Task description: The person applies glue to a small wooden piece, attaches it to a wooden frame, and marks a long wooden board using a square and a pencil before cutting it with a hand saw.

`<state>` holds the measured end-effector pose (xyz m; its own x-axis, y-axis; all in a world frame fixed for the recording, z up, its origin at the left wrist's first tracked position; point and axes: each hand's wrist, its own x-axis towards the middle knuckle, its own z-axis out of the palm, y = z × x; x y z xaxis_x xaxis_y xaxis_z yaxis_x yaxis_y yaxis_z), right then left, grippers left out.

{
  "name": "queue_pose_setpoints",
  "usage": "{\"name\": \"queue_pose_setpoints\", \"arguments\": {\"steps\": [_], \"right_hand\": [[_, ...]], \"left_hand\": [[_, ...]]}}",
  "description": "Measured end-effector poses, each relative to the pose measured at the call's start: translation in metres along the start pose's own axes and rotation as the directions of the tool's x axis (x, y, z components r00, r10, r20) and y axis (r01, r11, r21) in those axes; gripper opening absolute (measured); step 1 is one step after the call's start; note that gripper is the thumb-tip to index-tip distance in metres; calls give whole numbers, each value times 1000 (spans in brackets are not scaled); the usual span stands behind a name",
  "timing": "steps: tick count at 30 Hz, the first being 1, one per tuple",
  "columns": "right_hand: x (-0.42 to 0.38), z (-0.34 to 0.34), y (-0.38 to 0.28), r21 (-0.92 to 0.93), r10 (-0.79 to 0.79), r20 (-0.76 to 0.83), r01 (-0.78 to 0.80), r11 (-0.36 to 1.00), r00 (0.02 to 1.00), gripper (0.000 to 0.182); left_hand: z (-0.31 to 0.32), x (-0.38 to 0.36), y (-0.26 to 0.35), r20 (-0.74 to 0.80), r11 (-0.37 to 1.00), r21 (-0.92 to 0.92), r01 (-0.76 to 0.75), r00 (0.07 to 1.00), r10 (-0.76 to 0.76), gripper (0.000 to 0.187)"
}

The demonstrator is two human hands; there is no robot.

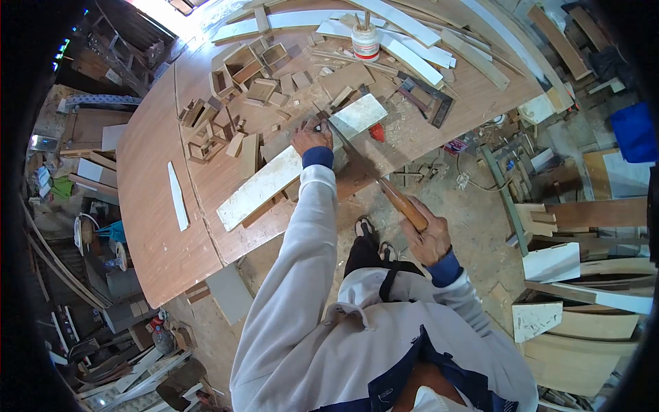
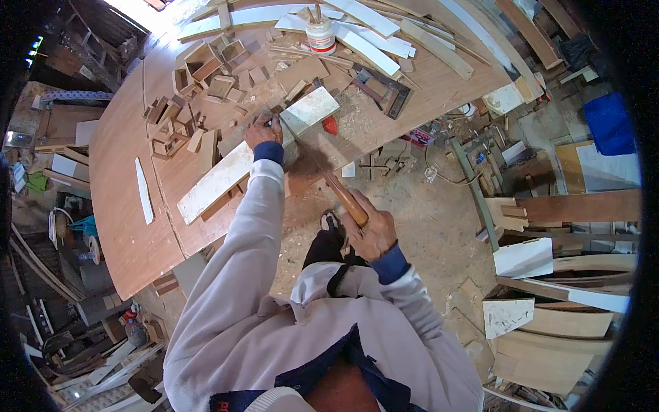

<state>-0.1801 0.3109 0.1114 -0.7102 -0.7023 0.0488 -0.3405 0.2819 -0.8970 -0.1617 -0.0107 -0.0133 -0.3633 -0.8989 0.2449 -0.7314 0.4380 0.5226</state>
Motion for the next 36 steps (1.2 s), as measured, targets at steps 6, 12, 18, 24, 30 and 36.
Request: {"name": "queue_pose_setpoints", "arguments": {"steps": [6,12,18,24,30,36], "right_hand": [[13,4,0,-98,-4,39,8,995,999,39],[7,3,3,-36,-50,-6,50,998,999,39],[8,-2,-6,-9,6,41,-5,1000,999,38],[23,12,4,-92,-57,54,62,994,997,38],[1,2,7,-25,3,66,-1,1000,998,40],[24,17,11,-98,-92,29,94,991,995,41]], "left_hand": [[-3,-2,5,-1,1000,-6,16,1000,-16,22],[0,-1,-1,12,1000,17,-19,1000,19,22],[-8,-3,9,21,1000,-12,19,1000,-18,22],[-7,-3,7,12,1000,-5,-2,1000,2,21],[-5,1,6,23,999,30,19,1000,-20,22],[-11,-1,11,22,999,48,-15,1000,14,23]]}}
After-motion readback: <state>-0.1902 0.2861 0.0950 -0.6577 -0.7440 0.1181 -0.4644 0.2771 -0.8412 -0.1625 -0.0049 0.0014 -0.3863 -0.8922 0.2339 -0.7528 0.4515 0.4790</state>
